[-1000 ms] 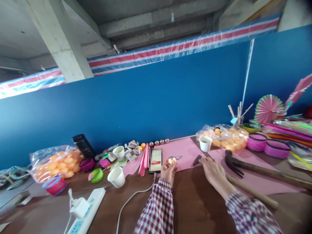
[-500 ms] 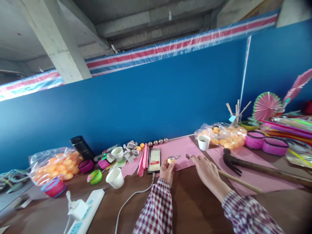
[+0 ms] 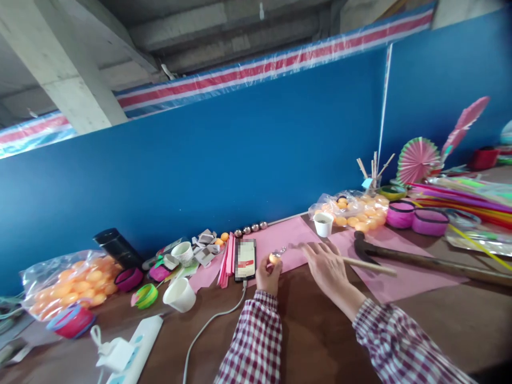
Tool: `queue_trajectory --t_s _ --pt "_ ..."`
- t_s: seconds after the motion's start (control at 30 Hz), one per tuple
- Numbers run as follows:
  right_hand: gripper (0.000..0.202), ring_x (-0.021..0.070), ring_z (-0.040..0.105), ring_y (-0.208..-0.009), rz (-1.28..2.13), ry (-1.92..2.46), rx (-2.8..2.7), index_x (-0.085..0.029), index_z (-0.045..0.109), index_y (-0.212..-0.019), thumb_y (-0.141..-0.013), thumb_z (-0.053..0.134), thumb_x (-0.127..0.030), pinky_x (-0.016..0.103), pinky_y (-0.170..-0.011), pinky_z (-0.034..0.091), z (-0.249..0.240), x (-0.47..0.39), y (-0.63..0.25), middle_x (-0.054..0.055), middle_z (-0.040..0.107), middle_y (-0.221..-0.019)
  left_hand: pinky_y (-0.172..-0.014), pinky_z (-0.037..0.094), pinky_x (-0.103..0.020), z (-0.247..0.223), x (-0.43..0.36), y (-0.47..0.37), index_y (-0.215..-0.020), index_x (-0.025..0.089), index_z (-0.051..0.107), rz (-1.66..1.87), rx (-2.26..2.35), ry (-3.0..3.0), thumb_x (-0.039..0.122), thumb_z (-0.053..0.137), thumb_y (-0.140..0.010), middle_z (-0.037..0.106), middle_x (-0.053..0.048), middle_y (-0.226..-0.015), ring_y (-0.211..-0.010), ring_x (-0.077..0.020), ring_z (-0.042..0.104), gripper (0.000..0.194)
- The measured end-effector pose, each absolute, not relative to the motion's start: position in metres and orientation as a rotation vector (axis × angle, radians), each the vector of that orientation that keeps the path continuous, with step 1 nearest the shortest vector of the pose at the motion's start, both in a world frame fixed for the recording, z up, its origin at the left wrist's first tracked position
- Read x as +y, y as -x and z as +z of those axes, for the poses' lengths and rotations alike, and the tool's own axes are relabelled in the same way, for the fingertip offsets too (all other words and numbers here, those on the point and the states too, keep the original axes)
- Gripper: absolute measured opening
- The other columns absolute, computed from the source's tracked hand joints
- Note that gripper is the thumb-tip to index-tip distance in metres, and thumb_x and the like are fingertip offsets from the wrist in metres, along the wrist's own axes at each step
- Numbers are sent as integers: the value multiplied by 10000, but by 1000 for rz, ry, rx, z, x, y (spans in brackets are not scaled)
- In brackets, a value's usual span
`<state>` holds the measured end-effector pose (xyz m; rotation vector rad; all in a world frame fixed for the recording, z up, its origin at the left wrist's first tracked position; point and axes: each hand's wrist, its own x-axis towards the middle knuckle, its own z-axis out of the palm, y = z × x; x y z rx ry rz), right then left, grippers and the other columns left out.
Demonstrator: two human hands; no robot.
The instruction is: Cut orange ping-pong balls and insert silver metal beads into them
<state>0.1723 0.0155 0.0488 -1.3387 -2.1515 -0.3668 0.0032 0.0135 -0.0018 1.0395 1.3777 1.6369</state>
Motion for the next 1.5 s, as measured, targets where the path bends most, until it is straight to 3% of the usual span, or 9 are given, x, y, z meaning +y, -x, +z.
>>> queue_trajectory --t_s 0.13,0.4,0.83,0.97,1.1,1.37,1.5 --pt "355 156 495 -840 -397 1240 -2115 -282 444 -1203 -868 372 -188 324 -886 244 57 11 -175 37 599 -909 -599 485 -233 4 10 -7 -963 130 592 1612 1435 -1113 270 675 -594 646 -70 -823 -648 -126 587 404" --pt "440 140 513 -769 -397 1184 -2211 -272 405 -1255 -838 412 -132 290 -804 281 54 8 -168 43 606 -861 -586 470 -237 11 8 -9 -951 130 608 1581 1343 -1136 257 665 -602 629 -40 -756 -601 -114 562 375" --pt "449 164 503 -830 -390 1278 -2133 -277 354 -1284 -853 380 -149 359 -909 219 55 4 -165 40 602 -881 -738 478 -271 7 9 -12 -952 151 581 1629 1314 -1167 163 680 -587 611 -87 -964 -812 -159 594 378" --pt "478 153 518 -799 -387 1263 -2179 -289 380 -1265 -825 407 -101 366 -926 204 54 5 -166 37 614 -856 -755 481 -289 5 10 -11 -910 155 565 1644 1286 -1191 165 676 -584 600 -75 -958 -811 -152 592 345" --pt "440 164 514 -845 -374 1289 -2108 -278 373 -1271 -850 392 -151 371 -941 195 55 5 -166 40 610 -880 -770 472 -295 3 11 -10 -938 158 566 1640 1305 -1197 198 679 -594 602 -86 -957 -863 -169 574 365" --pt "419 159 517 -821 -358 1271 -2105 -288 389 -1259 -860 373 -160 377 -946 187 55 4 -165 35 612 -869 -682 474 -271 2 10 -8 -970 129 566 1543 1225 -1198 312 603 -688 617 -72 -816 -708 -134 578 338" --pt "450 148 522 -789 -356 1262 -2147 -281 396 -1252 -837 394 -110 376 -947 188 53 4 -165 28 614 -847 -606 451 -222 2 10 -7 -875 114 597 1518 1236 -1215 348 591 -695 604 -42 -700 -622 -103 553 295"
